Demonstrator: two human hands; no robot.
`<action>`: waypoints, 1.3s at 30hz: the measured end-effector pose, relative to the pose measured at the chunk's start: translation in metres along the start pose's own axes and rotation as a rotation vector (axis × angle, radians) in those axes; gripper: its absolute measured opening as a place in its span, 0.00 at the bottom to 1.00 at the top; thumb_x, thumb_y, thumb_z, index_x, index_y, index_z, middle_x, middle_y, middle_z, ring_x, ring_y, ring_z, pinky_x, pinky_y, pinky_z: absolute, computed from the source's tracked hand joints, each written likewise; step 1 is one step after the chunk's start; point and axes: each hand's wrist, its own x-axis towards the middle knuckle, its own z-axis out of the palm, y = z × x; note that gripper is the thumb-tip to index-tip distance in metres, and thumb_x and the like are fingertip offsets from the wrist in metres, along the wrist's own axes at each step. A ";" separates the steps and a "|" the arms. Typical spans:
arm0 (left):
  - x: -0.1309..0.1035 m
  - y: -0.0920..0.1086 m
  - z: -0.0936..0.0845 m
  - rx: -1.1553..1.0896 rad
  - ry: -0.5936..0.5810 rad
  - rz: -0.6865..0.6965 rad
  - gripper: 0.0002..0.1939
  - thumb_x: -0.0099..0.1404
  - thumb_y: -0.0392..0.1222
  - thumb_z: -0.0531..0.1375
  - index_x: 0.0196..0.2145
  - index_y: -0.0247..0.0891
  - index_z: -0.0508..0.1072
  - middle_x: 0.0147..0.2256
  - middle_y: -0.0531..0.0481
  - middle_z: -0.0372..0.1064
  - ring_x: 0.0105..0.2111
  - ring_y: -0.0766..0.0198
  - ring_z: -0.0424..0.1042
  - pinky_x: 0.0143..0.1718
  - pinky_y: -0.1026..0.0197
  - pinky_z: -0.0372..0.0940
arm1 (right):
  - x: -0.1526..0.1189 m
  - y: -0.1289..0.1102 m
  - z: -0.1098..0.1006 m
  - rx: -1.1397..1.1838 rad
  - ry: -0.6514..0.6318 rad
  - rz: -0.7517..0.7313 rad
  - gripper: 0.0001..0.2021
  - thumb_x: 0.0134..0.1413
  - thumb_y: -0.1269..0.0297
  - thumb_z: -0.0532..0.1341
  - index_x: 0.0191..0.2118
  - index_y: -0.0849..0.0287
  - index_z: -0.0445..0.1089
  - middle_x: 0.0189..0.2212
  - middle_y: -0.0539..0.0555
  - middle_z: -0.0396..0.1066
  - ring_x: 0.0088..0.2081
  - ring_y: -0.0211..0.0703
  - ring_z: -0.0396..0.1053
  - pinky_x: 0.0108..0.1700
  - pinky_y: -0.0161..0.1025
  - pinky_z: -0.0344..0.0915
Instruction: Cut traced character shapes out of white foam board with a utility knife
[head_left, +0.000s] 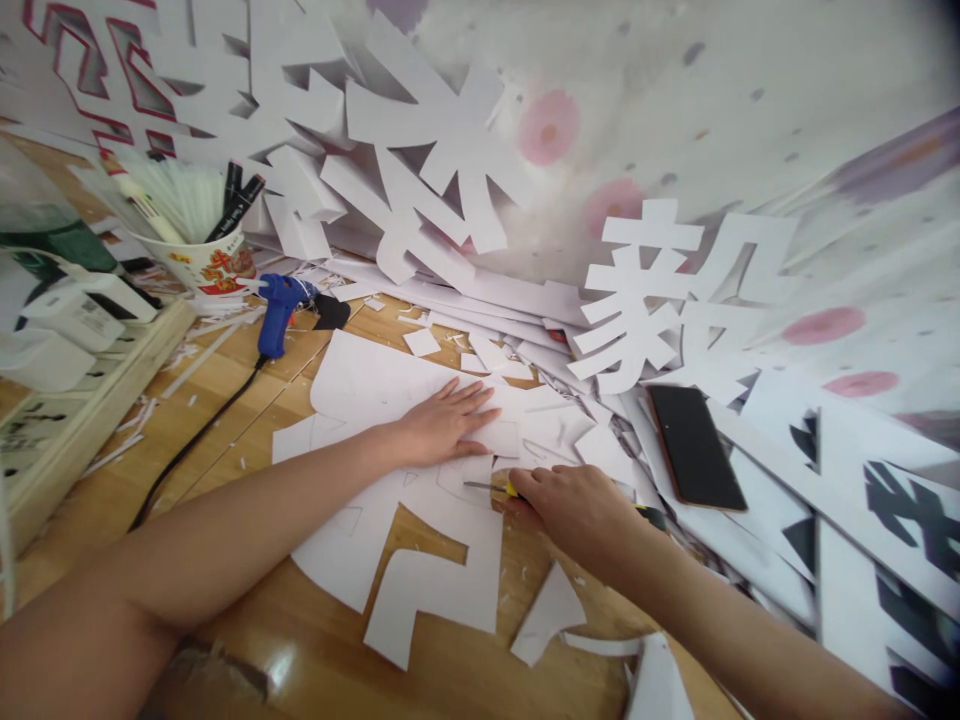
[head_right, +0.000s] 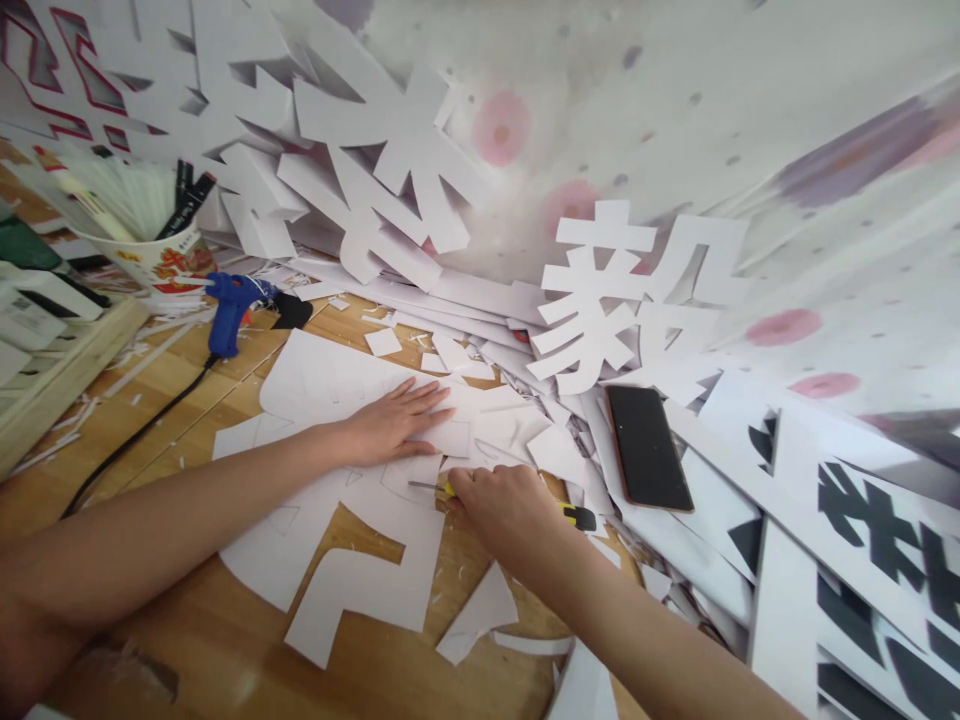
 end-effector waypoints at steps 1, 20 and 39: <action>0.000 0.000 0.000 -0.003 -0.001 -0.001 0.32 0.64 0.59 0.42 0.59 0.38 0.51 0.62 0.44 0.38 0.62 0.59 0.34 0.60 0.52 0.30 | 0.001 0.001 -0.001 -0.013 -0.013 -0.015 0.09 0.60 0.60 0.48 0.34 0.57 0.60 0.25 0.51 0.71 0.25 0.42 0.70 0.20 0.35 0.41; -0.007 -0.009 -0.008 -0.395 0.091 -0.184 0.27 0.67 0.53 0.33 0.61 0.42 0.44 0.62 0.52 0.39 0.61 0.64 0.37 0.60 0.56 0.41 | -0.007 0.015 0.003 0.025 -0.082 -0.021 0.05 0.57 0.63 0.52 0.32 0.56 0.61 0.24 0.48 0.73 0.23 0.40 0.71 0.18 0.36 0.39; 0.003 -0.030 -0.016 -0.199 0.258 -0.197 0.23 0.63 0.48 0.49 0.54 0.35 0.61 0.57 0.43 0.54 0.58 0.58 0.49 0.58 0.54 0.44 | -0.042 0.019 0.006 0.283 -0.047 0.259 0.11 0.60 0.58 0.47 0.34 0.57 0.61 0.28 0.51 0.71 0.29 0.42 0.69 0.26 0.34 0.48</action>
